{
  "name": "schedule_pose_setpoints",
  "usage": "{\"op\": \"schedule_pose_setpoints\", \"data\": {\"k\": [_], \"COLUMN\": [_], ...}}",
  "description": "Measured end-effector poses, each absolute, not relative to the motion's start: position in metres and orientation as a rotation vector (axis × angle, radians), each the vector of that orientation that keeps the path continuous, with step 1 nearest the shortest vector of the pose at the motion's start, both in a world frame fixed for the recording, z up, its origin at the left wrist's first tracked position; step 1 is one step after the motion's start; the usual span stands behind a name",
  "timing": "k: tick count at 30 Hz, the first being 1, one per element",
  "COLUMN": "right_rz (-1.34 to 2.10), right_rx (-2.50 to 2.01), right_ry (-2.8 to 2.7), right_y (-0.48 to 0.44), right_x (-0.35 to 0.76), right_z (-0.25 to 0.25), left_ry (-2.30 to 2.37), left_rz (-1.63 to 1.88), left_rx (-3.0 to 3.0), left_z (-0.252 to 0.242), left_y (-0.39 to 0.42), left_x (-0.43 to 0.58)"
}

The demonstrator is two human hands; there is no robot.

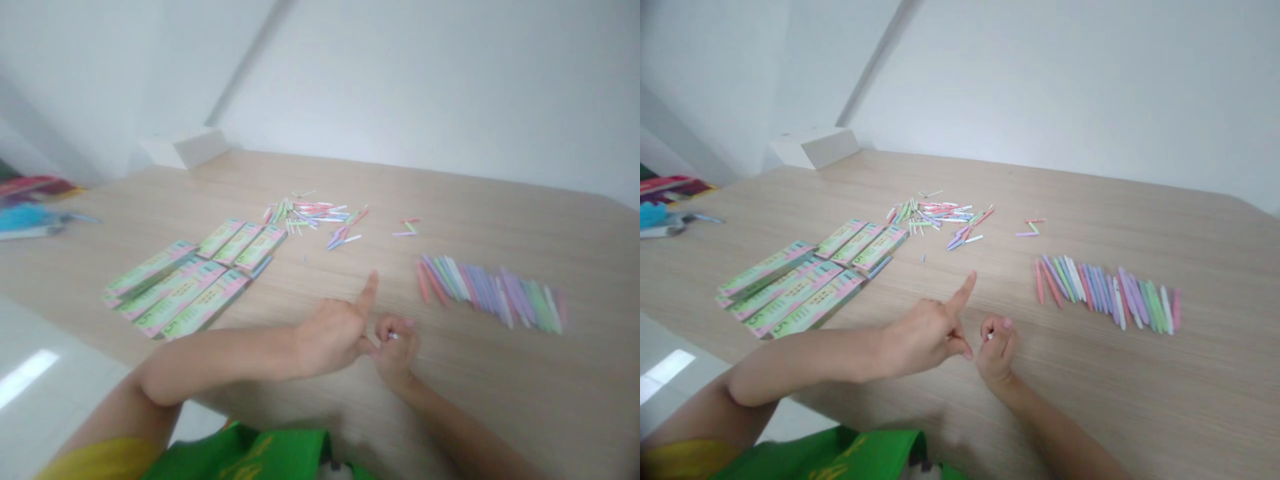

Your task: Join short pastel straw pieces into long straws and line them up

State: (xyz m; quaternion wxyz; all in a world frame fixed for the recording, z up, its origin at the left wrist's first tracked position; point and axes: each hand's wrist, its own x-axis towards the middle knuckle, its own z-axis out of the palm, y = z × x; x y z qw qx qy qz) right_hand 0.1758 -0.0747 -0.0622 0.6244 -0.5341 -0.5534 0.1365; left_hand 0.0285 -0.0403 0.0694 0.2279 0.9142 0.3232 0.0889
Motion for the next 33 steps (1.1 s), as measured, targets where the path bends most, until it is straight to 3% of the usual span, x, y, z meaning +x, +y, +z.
{"op": "schedule_pose_setpoints", "data": {"k": [4,9,13,20,33], "right_rz": [0.455,0.573,0.571,0.686,0.974], "right_rx": [-1.351,-1.487,-1.586,-1.475,-1.268], "right_ry": [-0.963,-0.844,-0.798,-0.667,-0.441], "right_y": [-0.062,-0.055,-0.049,-0.041,-0.033], "right_x": [0.178,0.190,0.198,0.208,0.207], "right_z": [-0.045,-0.037,-0.036,-0.047,-0.051], "left_ry": [1.031,1.276,1.476,1.495,1.346], "left_rz": [0.619,0.970,0.851,0.577,0.175], "left_rx": [2.170,2.023,2.253,2.399,2.740], "left_z": [0.059,0.012,-0.015,-0.040,-0.047], "left_y": [0.050,0.189,0.239,0.249,0.261], "left_x": [0.001,-0.014,0.000,0.034,0.036]}}
